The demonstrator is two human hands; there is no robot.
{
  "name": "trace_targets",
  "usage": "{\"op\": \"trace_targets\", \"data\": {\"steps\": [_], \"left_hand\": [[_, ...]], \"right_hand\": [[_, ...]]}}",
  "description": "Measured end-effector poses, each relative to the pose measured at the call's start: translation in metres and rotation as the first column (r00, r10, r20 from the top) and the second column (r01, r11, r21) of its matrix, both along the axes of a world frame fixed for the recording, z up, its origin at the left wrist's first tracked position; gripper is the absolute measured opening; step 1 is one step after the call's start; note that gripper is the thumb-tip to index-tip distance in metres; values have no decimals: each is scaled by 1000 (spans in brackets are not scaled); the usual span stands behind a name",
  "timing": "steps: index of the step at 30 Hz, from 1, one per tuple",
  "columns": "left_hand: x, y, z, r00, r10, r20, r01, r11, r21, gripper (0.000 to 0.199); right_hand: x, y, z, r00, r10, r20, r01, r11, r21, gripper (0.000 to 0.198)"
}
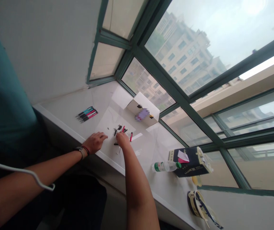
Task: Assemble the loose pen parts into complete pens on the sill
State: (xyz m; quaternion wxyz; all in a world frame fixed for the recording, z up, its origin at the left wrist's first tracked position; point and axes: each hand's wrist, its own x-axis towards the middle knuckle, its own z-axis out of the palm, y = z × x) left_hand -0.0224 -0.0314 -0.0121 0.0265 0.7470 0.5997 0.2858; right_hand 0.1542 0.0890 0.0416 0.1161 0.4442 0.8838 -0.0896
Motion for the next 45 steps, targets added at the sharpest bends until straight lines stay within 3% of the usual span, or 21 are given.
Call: {"op": "trace_targets", "data": {"steps": [7,10,12,14,16,18,23,30,36,39,41,43,45], "left_hand": [[1,1,-1,999,36,-17,-36,999,-22,31],[2,1,-1,999,42,-9,-42,999,-28,32],[1,1,-1,999,45,1,-45,999,-28,33],[1,2,-1,999,44,2,-43,999,-29,32],[0,2,-3,999,39,-10,-40,999,-32,33],[0,2,-5,999,33,-34,-34,999,-37,36],[-1,4,-10,997,26,-67,-29,999,-44,48],[-2,5,-16,999,17,-43,-20,997,-72,37],[-2,6,-15,999,15,-36,-19,995,-98,38],[-1,4,-8,999,21,-41,-25,994,-108,35],[0,2,-4,998,35,-50,-41,993,-112,35],[1,2,-1,998,42,-51,-47,992,-118,36],[1,2,-1,998,40,-47,-45,992,-120,36]], "right_hand": [[-3,5,2,1000,13,-17,-14,999,-52,14],[-7,2,4,982,-78,-170,74,997,-30,13],[-12,-4,7,888,-210,-410,212,976,-42,12],[-21,-15,11,683,-322,-655,303,942,-147,16],[-31,-29,16,489,-355,-796,266,931,-252,22],[-42,-45,22,411,-311,-857,189,949,-254,21],[-59,-65,21,443,-202,-874,156,977,-147,12],[-56,-67,2,528,-107,-843,114,992,-55,14],[-54,-77,-1,518,-96,-850,101,994,-51,18],[-46,-79,1,455,-156,-877,129,986,-108,29],[-32,-73,4,376,-264,-888,273,948,-166,36],[-11,-61,6,316,-389,-865,478,853,-209,35],[13,-46,7,344,-496,-797,600,769,-220,32]]}}
